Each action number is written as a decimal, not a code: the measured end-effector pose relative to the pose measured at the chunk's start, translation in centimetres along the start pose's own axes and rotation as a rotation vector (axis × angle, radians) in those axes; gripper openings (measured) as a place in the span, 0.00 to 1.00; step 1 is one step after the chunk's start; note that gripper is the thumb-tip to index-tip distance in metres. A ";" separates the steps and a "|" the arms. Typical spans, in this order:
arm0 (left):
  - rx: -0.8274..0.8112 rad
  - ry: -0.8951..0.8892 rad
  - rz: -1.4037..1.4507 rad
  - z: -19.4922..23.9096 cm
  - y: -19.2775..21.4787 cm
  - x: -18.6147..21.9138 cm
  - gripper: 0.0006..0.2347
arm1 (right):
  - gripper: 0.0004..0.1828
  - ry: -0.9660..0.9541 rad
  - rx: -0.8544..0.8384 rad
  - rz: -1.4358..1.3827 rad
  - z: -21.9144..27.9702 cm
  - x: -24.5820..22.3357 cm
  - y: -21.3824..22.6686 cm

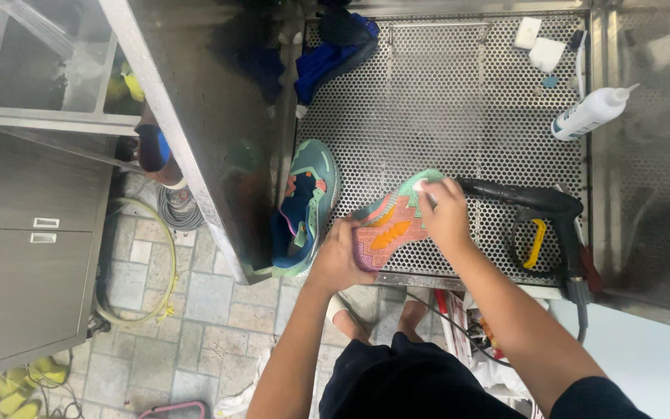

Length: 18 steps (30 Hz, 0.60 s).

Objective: The person cleans a pair of colorful sneakers using a steam cleaner and a white sponge. They scrub the shoes on a metal grate, then move them to a sink to rinse with water from a large white bottle.

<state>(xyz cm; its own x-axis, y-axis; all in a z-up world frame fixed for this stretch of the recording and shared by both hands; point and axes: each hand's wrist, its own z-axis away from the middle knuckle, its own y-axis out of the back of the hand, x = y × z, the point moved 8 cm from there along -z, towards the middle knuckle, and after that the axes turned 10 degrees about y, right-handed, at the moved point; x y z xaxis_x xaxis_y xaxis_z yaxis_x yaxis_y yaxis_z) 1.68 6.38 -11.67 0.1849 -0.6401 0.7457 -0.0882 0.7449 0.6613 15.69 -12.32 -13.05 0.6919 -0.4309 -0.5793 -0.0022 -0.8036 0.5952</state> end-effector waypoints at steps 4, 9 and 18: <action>-0.027 0.052 0.100 0.0 -0.1 -1.6 0.43 | 0.08 -0.197 -0.064 -0.081 3.3 -4.4 -2.6; 0.001 0.182 0.222 0.7 -0.8 -3.5 0.43 | 0.11 0.060 -0.130 -0.253 3.9 -11.4 -3.2; 0.013 0.106 0.388 1.7 -1.6 -3.9 0.42 | 0.12 -0.041 -0.090 -0.153 3.4 -9.5 -3.1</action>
<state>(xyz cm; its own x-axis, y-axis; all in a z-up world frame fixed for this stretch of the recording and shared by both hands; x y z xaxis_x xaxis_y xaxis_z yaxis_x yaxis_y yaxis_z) -0.54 7.37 -15.53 0.2356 -0.2879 0.9282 -0.1839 0.9246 0.3335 6.65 -7.14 -11.27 0.6493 -0.3238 -0.6882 0.1670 -0.8220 0.5444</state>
